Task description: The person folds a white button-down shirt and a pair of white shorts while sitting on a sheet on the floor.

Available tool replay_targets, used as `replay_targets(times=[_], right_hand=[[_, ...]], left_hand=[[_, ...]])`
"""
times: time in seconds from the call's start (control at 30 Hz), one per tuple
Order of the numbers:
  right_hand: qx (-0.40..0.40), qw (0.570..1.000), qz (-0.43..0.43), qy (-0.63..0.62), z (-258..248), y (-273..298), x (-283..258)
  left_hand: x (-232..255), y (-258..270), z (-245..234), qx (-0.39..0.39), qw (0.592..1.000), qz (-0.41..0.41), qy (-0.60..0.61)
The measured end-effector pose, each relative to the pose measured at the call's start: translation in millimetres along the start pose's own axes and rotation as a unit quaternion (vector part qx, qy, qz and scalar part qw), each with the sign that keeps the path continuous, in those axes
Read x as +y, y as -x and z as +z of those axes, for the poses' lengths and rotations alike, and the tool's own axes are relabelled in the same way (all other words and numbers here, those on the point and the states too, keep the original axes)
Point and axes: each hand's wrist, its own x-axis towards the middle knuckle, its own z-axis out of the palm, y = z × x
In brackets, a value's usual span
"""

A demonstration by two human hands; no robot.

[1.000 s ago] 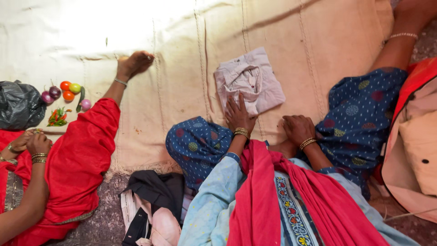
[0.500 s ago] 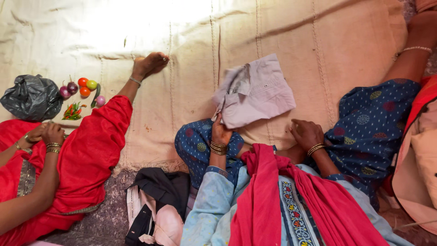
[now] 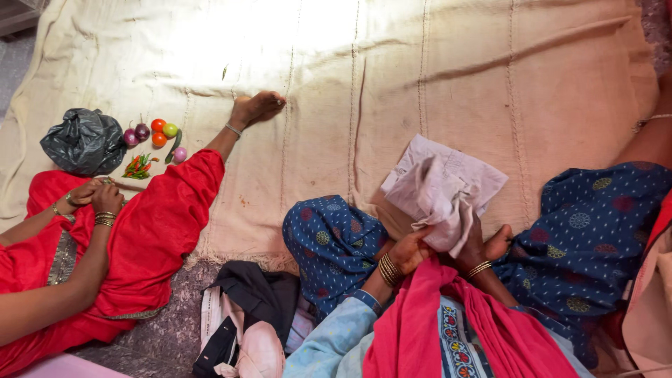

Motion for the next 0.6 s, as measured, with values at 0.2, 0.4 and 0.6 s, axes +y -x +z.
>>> replay_targets(times=[0.2, 0.4, 0.6], right_hand=[[0.111, 0.959, -0.206, 0.158, -22.8, -30.1, 77.9], [0.196, 0.976, -0.061, -0.066, -42.5, -34.1, 39.2], [0.0, 0.993, -0.105, -0.061, -57.9, 12.8, -76.9]], left_hand=[[6.8, -22.9, -49.6, 0.101, 0.994, 0.04, 0.004], [5.0, -35.6, -75.5, 0.236, 0.958, 0.164, -0.004], [55.7, -62.2, -94.3, 0.225, 0.954, 0.196, -0.034]])
